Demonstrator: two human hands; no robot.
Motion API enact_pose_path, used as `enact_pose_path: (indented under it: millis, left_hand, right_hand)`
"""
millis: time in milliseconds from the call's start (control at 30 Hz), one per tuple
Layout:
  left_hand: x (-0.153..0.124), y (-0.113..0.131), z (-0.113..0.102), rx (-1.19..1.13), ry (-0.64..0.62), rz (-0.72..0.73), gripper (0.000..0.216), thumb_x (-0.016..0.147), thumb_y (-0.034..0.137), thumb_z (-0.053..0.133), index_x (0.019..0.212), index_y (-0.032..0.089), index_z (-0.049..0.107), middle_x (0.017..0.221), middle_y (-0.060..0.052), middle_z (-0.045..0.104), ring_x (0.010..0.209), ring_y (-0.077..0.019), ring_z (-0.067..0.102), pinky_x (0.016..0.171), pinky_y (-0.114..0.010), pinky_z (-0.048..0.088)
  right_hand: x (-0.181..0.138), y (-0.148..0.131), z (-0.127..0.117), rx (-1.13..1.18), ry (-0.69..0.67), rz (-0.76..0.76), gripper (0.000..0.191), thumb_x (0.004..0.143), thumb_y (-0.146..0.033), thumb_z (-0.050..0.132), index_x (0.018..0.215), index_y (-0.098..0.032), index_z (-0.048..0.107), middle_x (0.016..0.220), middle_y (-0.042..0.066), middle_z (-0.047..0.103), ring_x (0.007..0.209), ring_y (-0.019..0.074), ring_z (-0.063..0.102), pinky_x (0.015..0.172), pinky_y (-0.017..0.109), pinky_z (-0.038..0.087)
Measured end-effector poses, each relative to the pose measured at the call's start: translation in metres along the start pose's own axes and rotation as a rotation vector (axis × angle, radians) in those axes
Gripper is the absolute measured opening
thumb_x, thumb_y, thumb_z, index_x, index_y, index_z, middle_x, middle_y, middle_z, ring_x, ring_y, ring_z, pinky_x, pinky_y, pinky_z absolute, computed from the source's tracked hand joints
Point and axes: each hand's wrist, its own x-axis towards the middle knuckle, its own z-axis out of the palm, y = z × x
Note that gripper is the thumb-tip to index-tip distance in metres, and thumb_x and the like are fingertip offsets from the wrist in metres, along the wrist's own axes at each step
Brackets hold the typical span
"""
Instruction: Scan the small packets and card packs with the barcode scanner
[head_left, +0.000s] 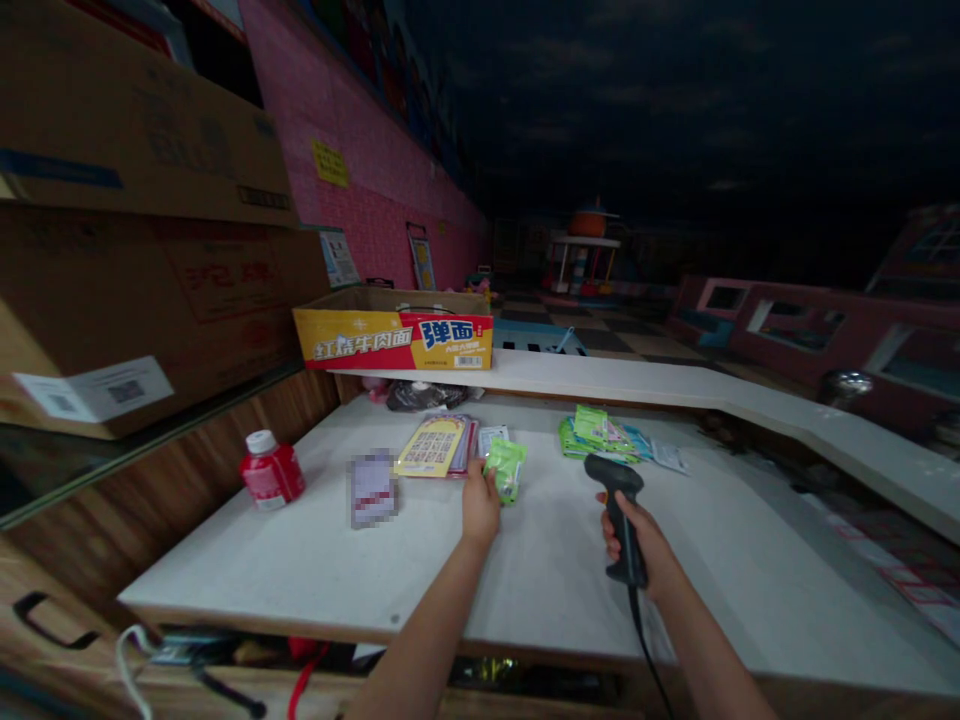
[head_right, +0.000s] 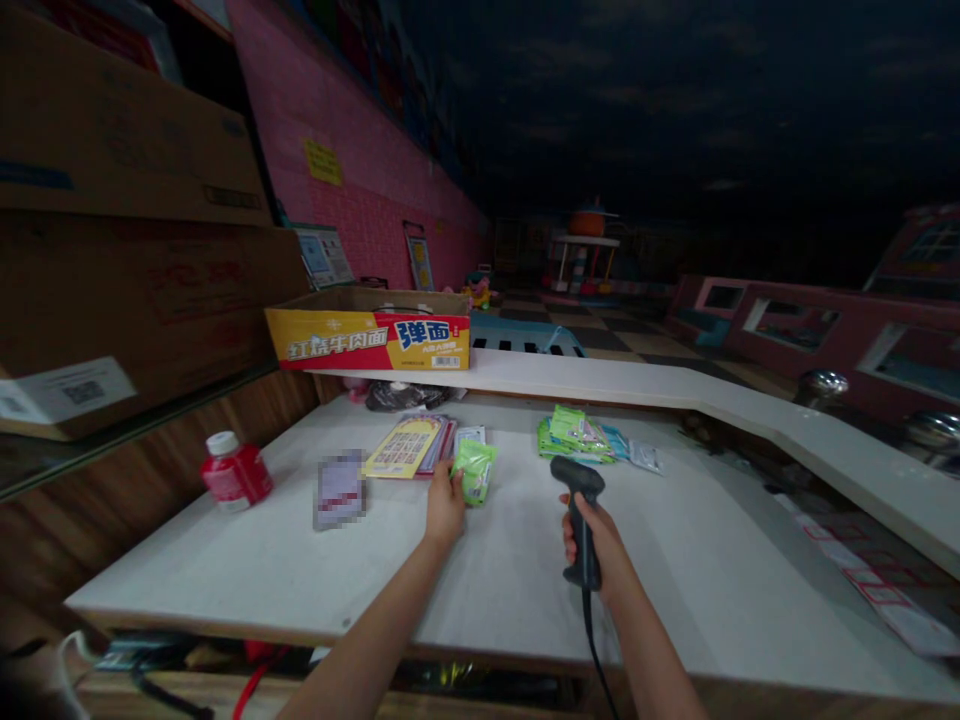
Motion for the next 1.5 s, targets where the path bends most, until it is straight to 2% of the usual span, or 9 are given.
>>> enact_pose_path:
  millis: [167, 300, 500, 733, 867, 967, 1200, 1367, 1500]
  left_hand:
    - [0.001, -0.003, 0.001, -0.168, 0.096, -0.111, 0.008, 0.091, 0.022, 0.038, 0.095, 0.020, 0.045, 0.083, -0.006, 0.062, 0.072, -0.0187, 0.061, 0.067, -0.031, 0.048]
    - [0.002, -0.003, 0.002, -0.188, 0.147, -0.137, 0.003, 0.090, 0.022, 0.041, 0.090, 0.021, 0.043, 0.078, -0.003, 0.059, 0.069, -0.0176, 0.059, 0.066, -0.030, 0.047]
    - [0.004, -0.002, 0.001, -0.131, 0.211, -0.160, 0.005, 0.089, 0.022, 0.041, 0.093, 0.020, 0.044, 0.082, -0.006, 0.059, 0.074, -0.0197, 0.060, 0.071, -0.033, 0.048]
    - [0.003, 0.001, -0.001, -0.191, 0.184, -0.145, 0.002, 0.089, 0.023, 0.042, 0.087, 0.021, 0.043, 0.079, -0.003, 0.059, 0.070, -0.0171, 0.059, 0.066, -0.030, 0.047]
    - [0.004, 0.001, -0.002, -0.171, 0.179, -0.122, 0.005, 0.090, 0.025, 0.040, 0.087, 0.021, 0.042, 0.079, -0.004, 0.060, 0.070, -0.0181, 0.060, 0.065, -0.029, 0.046]
    - [0.005, 0.002, -0.004, -0.130, 0.170, -0.099, 0.006, 0.089, 0.026, 0.040, 0.089, 0.021, 0.043, 0.079, -0.004, 0.060, 0.071, -0.0193, 0.060, 0.064, -0.030, 0.046]
    - [0.006, 0.002, -0.007, -0.071, 0.126, -0.086, 0.015, 0.088, 0.037, 0.043, 0.088, 0.022, 0.047, 0.070, -0.001, 0.060, 0.063, -0.0183, 0.059, 0.059, -0.028, 0.043]
    - [0.006, -0.002, -0.003, -0.279, 0.116, -0.166, 0.029, 0.084, 0.049, 0.050, 0.088, 0.021, 0.048, 0.067, 0.001, 0.058, 0.058, -0.0154, 0.056, 0.052, -0.025, 0.043]
    - [0.009, 0.009, 0.010, -0.578, -0.033, -0.332, 0.042, 0.078, 0.054, 0.059, 0.099, 0.021, 0.045, 0.079, 0.000, 0.063, 0.057, -0.0135, 0.059, 0.048, -0.025, 0.047]
  right_hand:
    - [-0.029, 0.000, 0.031, -0.212, -0.133, 0.008, 0.051, 0.075, -0.058, 0.069, 0.105, -0.018, 0.058, 0.053, -0.005, 0.055, 0.034, 0.0078, 0.044, 0.031, 0.018, 0.035]
    - [-0.042, 0.003, 0.044, -0.267, -0.172, 0.046, 0.050, 0.076, -0.061, 0.067, 0.099, -0.019, 0.056, 0.052, -0.006, 0.054, 0.033, 0.0077, 0.044, 0.030, 0.018, 0.034]
    - [-0.045, 0.008, 0.046, -0.307, -0.143, 0.070, 0.049, 0.073, -0.063, 0.068, 0.093, -0.020, 0.055, 0.051, -0.008, 0.053, 0.033, 0.0078, 0.045, 0.030, 0.018, 0.035]
    - [-0.038, 0.010, 0.040, -0.261, -0.183, 0.067, 0.047, 0.075, -0.062, 0.067, 0.092, -0.020, 0.056, 0.051, -0.008, 0.052, 0.032, 0.0078, 0.043, 0.030, 0.018, 0.034]
    - [-0.024, 0.012, 0.031, -0.223, -0.148, 0.080, 0.049, 0.074, -0.062, 0.067, 0.095, -0.019, 0.057, 0.051, -0.006, 0.054, 0.033, 0.0079, 0.043, 0.030, 0.018, 0.034]
    - [-0.006, 0.011, 0.015, -0.148, -0.100, 0.063, 0.052, 0.071, -0.063, 0.071, 0.094, -0.018, 0.059, 0.052, -0.005, 0.054, 0.034, 0.0082, 0.043, 0.031, 0.019, 0.034]
    - [0.025, 0.012, -0.030, 0.233, -0.060, 0.028, 0.042, 0.073, -0.053, 0.074, 0.091, -0.017, 0.062, 0.055, -0.006, 0.051, 0.040, 0.0050, 0.039, 0.036, 0.015, 0.034]
    - [0.036, 0.014, -0.041, 0.394, -0.094, 0.049, 0.040, 0.071, -0.048, 0.077, 0.088, -0.016, 0.060, 0.056, -0.007, 0.047, 0.040, 0.0032, 0.038, 0.037, 0.013, 0.033]
    - [0.043, 0.014, -0.045, 0.441, -0.117, 0.054, 0.038, 0.071, -0.048, 0.076, 0.088, -0.018, 0.059, 0.056, -0.007, 0.045, 0.041, 0.0045, 0.039, 0.038, 0.014, 0.035]
